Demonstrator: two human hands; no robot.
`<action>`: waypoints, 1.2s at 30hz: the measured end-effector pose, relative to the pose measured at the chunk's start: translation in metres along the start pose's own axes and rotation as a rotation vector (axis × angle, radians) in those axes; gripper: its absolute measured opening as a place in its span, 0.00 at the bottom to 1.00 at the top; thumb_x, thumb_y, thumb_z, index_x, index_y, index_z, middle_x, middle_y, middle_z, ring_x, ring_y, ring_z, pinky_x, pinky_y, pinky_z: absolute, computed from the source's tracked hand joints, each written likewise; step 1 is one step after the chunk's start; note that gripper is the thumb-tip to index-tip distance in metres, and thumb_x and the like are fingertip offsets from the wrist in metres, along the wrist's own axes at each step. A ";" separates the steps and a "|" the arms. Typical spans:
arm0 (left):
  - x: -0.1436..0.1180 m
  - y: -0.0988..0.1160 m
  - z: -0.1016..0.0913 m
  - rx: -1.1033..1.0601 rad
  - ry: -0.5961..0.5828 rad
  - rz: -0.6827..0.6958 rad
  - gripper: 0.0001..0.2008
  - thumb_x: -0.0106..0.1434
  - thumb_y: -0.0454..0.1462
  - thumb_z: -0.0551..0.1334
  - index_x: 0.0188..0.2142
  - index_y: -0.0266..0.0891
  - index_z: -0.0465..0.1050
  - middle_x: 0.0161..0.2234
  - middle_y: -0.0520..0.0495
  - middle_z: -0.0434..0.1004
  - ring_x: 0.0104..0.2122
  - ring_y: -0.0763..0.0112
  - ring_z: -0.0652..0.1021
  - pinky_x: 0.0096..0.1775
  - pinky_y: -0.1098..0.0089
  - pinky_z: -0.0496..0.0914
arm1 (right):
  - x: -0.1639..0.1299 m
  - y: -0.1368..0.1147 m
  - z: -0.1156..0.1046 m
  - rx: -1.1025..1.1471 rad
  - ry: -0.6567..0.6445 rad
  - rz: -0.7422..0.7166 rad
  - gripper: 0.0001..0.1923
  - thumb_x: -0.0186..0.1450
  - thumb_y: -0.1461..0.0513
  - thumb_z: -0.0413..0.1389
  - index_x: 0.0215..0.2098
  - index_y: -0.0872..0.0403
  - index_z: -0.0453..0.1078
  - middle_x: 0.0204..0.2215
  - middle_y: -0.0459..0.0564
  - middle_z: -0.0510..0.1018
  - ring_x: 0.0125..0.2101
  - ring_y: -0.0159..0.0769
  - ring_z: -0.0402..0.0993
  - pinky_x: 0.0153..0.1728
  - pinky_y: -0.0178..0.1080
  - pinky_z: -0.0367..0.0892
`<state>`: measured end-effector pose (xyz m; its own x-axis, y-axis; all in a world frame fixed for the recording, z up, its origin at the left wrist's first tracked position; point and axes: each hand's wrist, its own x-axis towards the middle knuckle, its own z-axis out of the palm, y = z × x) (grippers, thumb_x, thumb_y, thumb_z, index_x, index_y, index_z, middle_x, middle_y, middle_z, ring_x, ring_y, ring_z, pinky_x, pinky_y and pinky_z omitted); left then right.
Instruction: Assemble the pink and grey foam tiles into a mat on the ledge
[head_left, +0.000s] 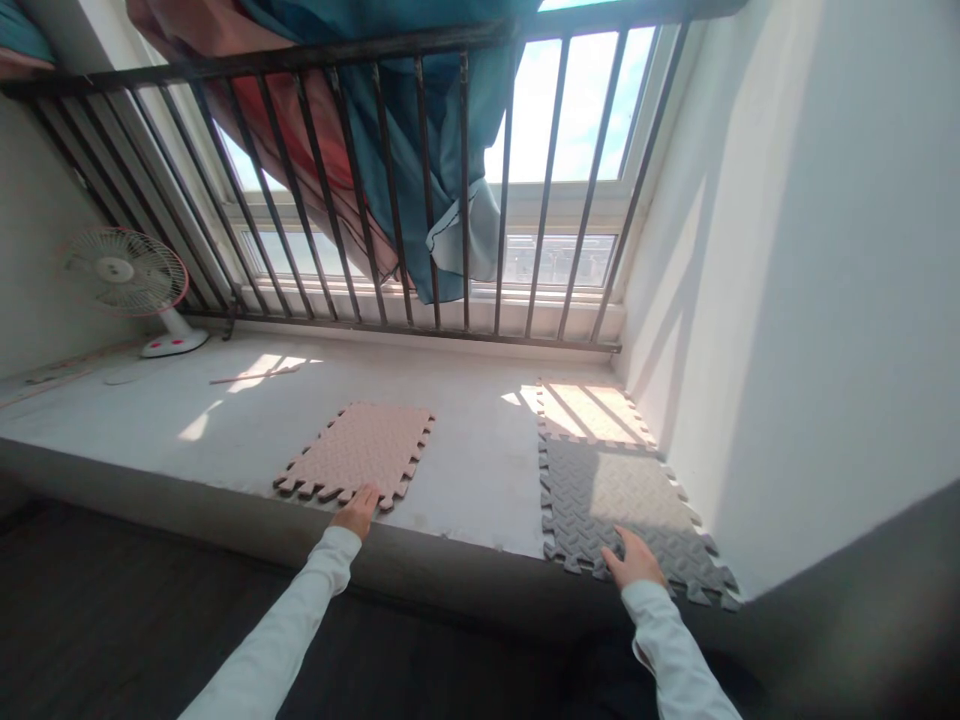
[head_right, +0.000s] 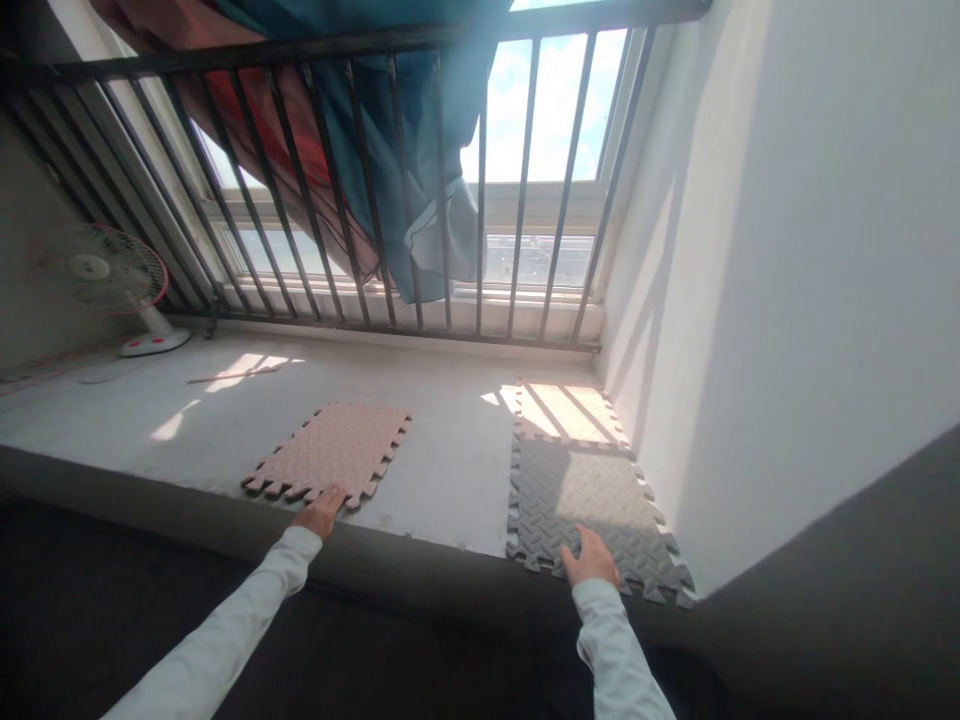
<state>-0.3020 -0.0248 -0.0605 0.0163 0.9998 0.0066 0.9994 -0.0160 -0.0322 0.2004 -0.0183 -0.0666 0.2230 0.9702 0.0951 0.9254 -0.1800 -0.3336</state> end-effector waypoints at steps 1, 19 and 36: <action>0.000 0.001 0.000 -0.010 0.003 -0.005 0.27 0.51 0.23 0.46 0.50 0.33 0.65 0.53 0.39 0.63 0.54 0.62 0.63 0.53 0.62 0.61 | -0.001 -0.001 -0.001 -0.003 0.000 0.005 0.23 0.56 0.60 0.44 0.48 0.58 0.63 0.47 0.56 0.69 0.47 0.41 0.65 0.44 0.42 0.62; -0.007 0.017 -0.018 0.029 -0.011 -0.086 0.24 0.54 0.26 0.47 0.48 0.38 0.66 0.52 0.42 0.65 0.52 0.65 0.65 0.50 0.65 0.62 | 0.000 -0.011 -0.005 -0.021 -0.015 -0.004 0.21 0.56 0.60 0.44 0.46 0.56 0.65 0.45 0.53 0.71 0.45 0.39 0.66 0.45 0.40 0.61; 0.052 0.075 -0.075 0.142 -0.337 0.158 0.18 0.55 0.26 0.48 0.34 0.41 0.75 0.44 0.41 0.72 0.48 0.62 0.67 0.44 0.59 0.63 | -0.006 -0.015 -0.023 -0.014 -0.148 0.057 0.22 0.55 0.61 0.46 0.47 0.55 0.66 0.47 0.52 0.70 0.48 0.39 0.64 0.45 0.39 0.62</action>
<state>-0.2236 0.0256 0.0120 0.1345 0.9318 -0.3372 0.9707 -0.1923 -0.1441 0.1924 -0.0248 -0.0406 0.2283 0.9716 -0.0626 0.9171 -0.2362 -0.3210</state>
